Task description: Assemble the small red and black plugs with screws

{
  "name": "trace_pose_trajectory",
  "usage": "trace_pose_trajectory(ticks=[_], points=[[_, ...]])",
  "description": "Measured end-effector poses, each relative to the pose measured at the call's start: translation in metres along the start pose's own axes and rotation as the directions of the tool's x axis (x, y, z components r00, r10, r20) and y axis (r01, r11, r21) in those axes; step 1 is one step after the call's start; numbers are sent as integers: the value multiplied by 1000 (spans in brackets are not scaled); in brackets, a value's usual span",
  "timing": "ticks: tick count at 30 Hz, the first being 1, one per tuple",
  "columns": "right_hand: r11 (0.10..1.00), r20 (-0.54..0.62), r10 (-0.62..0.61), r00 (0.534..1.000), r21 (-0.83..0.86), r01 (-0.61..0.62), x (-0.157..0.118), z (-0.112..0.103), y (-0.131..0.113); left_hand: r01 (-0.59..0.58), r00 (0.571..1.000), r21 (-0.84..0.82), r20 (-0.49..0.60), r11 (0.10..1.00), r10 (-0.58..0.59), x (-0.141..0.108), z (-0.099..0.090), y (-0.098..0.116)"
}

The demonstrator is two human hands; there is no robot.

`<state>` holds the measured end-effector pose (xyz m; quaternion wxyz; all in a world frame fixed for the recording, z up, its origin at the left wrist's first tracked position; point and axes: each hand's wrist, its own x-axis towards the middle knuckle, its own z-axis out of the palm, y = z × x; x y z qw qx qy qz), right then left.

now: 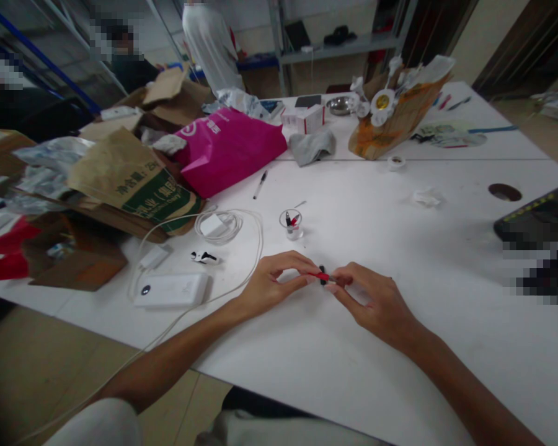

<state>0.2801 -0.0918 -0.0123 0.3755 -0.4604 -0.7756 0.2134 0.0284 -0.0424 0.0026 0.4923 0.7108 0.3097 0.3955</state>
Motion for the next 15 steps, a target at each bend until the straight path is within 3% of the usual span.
trace_pose_trajectory(ticks=[15], points=[[999,26,-16,1000,-36,17,1,-1,-2,-58,998,26,31,998,58,-3,0,-6]])
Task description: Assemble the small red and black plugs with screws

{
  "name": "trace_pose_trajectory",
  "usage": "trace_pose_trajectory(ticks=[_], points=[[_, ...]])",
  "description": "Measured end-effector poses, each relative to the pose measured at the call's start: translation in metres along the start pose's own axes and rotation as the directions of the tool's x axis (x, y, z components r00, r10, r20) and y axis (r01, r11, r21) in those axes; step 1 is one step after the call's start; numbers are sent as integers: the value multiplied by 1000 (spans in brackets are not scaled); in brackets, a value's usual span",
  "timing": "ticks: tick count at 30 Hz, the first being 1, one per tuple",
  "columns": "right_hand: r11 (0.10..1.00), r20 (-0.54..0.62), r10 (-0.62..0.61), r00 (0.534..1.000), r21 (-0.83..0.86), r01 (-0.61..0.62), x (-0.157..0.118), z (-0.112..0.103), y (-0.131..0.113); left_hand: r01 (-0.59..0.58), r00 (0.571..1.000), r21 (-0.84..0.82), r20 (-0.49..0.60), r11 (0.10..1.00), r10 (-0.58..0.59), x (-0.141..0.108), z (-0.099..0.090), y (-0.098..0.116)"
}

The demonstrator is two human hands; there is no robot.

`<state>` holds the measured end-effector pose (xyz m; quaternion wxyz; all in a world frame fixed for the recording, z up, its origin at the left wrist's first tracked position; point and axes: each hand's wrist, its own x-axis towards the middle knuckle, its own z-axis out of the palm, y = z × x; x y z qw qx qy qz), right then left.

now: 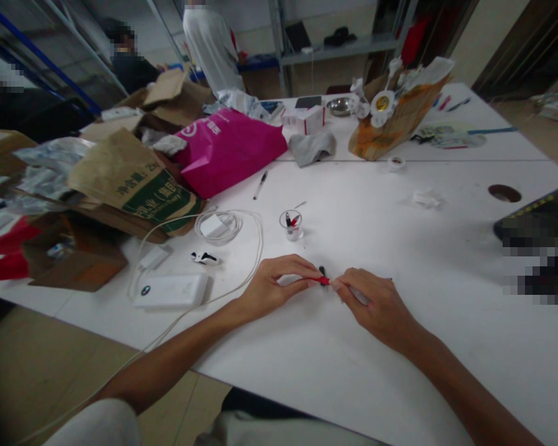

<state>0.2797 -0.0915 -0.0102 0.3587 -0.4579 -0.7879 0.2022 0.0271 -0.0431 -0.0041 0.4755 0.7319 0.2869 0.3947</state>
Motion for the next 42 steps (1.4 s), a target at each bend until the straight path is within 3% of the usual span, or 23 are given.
trace_pose_trajectory(ticks=[10,20,34,42], points=[[998,62,55,997,37,-57,1,-1,-1,-72,997,68,-1,995,72,-3,2,1],[996,-12,82,997,32,-81,-1,2,0,70,997,101,-18,992,-68,2,-3,3],[992,64,80,995,95,-86,1,-3,-4,-156,987,180,-15,971,161,-2,-1,-2],[976,61,148,987,150,-156,-2,-1,-1,-123,992,281,10,952,125,-1,-3,-4]])
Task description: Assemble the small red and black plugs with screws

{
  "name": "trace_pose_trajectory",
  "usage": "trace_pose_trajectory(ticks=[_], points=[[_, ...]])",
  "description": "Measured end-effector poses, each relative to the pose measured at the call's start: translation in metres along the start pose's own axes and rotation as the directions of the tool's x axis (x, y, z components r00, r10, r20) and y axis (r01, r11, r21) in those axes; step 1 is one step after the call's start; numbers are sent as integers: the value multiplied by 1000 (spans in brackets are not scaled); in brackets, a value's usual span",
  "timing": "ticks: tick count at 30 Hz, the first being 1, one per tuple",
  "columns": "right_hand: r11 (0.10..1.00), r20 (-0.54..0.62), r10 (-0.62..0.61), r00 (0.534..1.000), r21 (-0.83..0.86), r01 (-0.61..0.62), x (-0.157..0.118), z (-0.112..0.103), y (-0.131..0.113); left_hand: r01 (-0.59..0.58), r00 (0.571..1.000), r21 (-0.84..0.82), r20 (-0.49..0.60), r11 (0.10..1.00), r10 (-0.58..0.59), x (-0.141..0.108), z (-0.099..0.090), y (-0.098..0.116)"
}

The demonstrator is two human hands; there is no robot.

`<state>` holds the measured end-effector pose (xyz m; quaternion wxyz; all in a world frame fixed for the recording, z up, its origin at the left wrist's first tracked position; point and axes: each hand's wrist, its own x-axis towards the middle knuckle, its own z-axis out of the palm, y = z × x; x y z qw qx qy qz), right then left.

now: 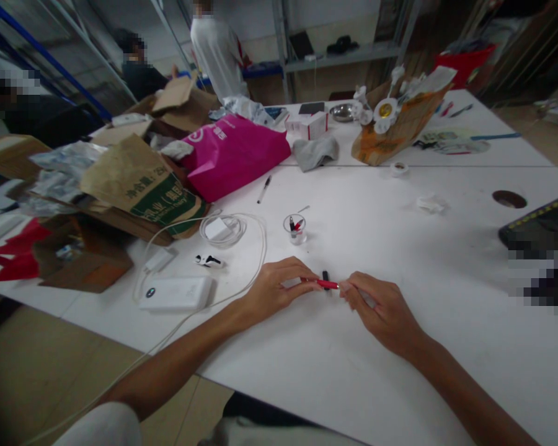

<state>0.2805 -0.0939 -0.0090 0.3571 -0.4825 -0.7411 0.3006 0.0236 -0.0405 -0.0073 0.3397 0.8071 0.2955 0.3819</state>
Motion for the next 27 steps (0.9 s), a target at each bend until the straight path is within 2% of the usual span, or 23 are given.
trace_pose_trajectory(ticks=[4,8,16,18,19,21,23,25,27], points=[[1000,-23,-20,1000,-6,19,0,1,1,-47,998,56,33,997,46,1,-3,-3],[998,-43,-51,998,-37,50,3,0,-1,-121,992,185,50,975,114,3,-4,-3],[988,-81,-145,986,-60,141,4,2,-7,-246,969,348,109,905,221,10,10,15],[987,-95,-149,984,-68,143,2,1,-5,-244,970,341,69,908,235,16,1,17],[988,-101,-145,984,-72,138,2,0,-5,-222,973,322,13,921,230,20,-6,16],[989,-111,-133,985,-83,124,1,-2,-4,-133,976,261,-132,956,172,32,-25,14],[990,-124,-121,985,-86,111,1,-4,-4,-22,961,236,-262,971,86,45,-45,8],[992,-128,-111,986,-77,102,1,-6,-4,38,955,253,-293,967,40,57,-61,1],[992,-130,-115,985,-69,106,2,-6,-5,51,967,295,-254,954,27,64,-68,-8]])
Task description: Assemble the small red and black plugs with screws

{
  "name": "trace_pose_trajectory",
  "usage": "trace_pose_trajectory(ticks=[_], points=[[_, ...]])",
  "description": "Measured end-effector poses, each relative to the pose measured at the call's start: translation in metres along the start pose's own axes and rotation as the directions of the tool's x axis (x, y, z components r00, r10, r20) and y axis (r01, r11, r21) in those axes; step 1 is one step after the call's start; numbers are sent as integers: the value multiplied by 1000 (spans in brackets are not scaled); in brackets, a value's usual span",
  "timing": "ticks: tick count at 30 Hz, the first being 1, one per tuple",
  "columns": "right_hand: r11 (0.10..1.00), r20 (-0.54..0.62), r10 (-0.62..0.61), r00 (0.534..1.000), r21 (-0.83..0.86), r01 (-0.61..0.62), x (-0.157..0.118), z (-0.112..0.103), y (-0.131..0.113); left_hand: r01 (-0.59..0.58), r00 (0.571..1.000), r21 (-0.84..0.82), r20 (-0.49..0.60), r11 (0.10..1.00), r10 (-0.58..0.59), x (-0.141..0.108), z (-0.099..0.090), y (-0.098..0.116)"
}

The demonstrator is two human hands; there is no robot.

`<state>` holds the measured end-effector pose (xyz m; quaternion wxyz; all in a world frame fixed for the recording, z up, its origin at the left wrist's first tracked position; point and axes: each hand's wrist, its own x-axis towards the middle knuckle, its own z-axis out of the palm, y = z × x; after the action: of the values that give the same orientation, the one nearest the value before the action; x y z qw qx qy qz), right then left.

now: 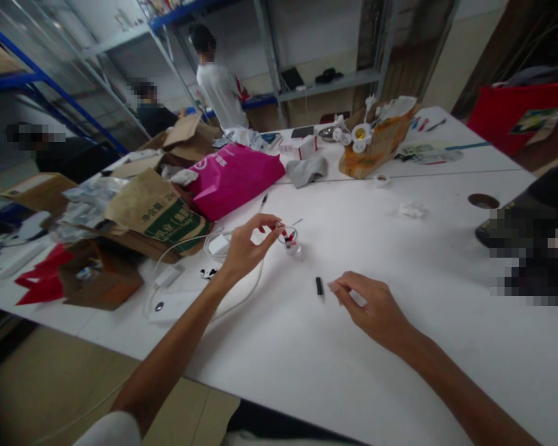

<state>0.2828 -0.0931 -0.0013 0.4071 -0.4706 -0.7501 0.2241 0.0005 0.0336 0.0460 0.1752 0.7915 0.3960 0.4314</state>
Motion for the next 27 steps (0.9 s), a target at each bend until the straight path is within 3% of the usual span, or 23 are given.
trace_pose_trajectory(ticks=[11,15,22,24,27], points=[[999,3,-42,999,20,42,-2,1,8,-64,995,57,80,996,59,4,17,-19],[999,4,-31,1000,32,31,-1,0,7,-130,986,91,112,987,120,5,18,-26],[999,24,-38,999,-22,38,-1,1,11,-145,978,178,172,973,114,0,10,-29],[997,9,-42,999,-61,43,1,-5,13,-151,979,169,165,974,123,-2,6,-26],[989,-2,-36,999,-144,36,7,-27,23,-137,990,121,63,983,130,-8,3,-12]])
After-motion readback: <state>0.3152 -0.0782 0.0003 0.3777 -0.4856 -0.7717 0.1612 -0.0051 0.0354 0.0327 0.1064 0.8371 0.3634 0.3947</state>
